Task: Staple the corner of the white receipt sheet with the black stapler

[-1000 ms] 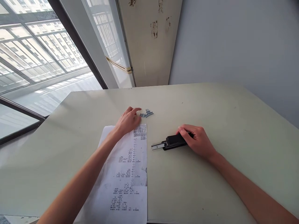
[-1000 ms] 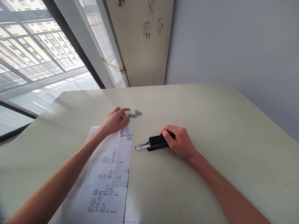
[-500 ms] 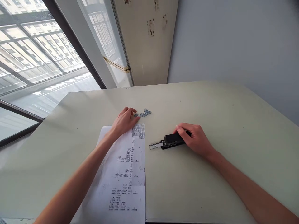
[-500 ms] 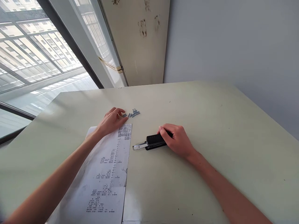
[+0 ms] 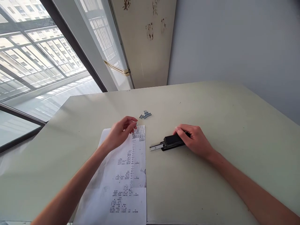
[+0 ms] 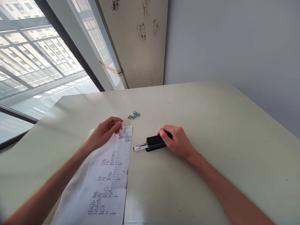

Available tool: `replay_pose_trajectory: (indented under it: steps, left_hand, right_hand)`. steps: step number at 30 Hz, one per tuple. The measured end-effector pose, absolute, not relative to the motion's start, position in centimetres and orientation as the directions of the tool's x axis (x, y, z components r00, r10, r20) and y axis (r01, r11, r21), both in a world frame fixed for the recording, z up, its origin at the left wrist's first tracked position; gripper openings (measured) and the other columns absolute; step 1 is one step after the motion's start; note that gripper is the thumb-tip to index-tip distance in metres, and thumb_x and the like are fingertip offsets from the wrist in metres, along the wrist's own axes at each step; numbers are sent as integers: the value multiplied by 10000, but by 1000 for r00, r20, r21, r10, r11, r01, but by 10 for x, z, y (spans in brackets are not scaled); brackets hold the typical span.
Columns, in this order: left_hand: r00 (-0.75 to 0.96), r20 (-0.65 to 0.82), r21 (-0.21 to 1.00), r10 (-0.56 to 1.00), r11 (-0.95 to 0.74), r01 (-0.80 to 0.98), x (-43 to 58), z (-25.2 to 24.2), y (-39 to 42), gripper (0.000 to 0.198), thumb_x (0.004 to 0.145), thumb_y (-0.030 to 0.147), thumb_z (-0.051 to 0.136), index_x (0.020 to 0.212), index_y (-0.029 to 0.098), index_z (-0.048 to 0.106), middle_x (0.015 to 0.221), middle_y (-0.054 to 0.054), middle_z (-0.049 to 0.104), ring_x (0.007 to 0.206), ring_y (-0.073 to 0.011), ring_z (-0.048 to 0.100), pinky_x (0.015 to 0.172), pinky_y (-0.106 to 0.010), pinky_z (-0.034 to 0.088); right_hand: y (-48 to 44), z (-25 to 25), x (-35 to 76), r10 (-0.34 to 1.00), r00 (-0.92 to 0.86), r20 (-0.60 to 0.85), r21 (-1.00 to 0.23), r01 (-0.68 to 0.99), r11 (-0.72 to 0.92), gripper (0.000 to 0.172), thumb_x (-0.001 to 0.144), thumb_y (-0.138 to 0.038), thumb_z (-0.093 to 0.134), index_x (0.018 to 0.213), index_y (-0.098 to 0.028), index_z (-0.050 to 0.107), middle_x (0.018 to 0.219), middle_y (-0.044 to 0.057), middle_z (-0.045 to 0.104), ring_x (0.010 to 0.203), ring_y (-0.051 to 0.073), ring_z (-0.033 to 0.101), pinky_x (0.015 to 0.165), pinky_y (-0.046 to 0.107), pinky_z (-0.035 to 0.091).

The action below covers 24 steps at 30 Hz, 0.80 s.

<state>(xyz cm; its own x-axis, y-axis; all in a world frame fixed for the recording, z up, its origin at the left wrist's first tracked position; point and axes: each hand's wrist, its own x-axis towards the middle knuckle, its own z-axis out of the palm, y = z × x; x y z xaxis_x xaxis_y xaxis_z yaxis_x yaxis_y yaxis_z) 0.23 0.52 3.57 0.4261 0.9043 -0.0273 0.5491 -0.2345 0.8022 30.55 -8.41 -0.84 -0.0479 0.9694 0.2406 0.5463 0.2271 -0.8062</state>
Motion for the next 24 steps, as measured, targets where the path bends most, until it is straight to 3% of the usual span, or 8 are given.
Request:
replay_pose_trajectory:
  steps: [4,11,19,24]
  left_hand:
    - [458,-93,854,884,-165,493,0,38,-25,372,1027,553,566,1165,230,689,821,-18,669,801,-180,649,763,-331,564]
    - [404,-196,844,894,-56,533,-1,39,-56,374,951,559,679,1188,276,745,744,1,634,694,-167,631,544,-259,479]
    - [372,-31,702,928,-245,669,-3,34,-65,263,987,496,631,1119,309,759,848,6,721,803,-191,679,748,-328,545]
    - [351,15,626,936,-283,727,-9,33,-65,309,1010,532,577,1129,299,741,1049,-29,768,933,-235,699,715,-334,540]
  right_hand:
    - [-85,-8,305,971,-45,236,-811,541,222,397,1066,-359,463,741,-215,639,654,-26,566,584,133,417,576,302,310]
    - [-86,-7,306,974,-33,224,-826,524,207,406,1066,-374,464,740,-216,649,666,-14,586,599,142,430,588,305,324]
    - [-86,-8,307,973,-31,229,-824,525,211,406,1066,-375,462,733,-218,632,657,-17,577,584,141,417,575,310,310]
    - [-86,-8,307,972,-44,231,-820,529,218,410,1073,-384,456,737,-220,627,659,-18,567,595,143,430,588,303,336]
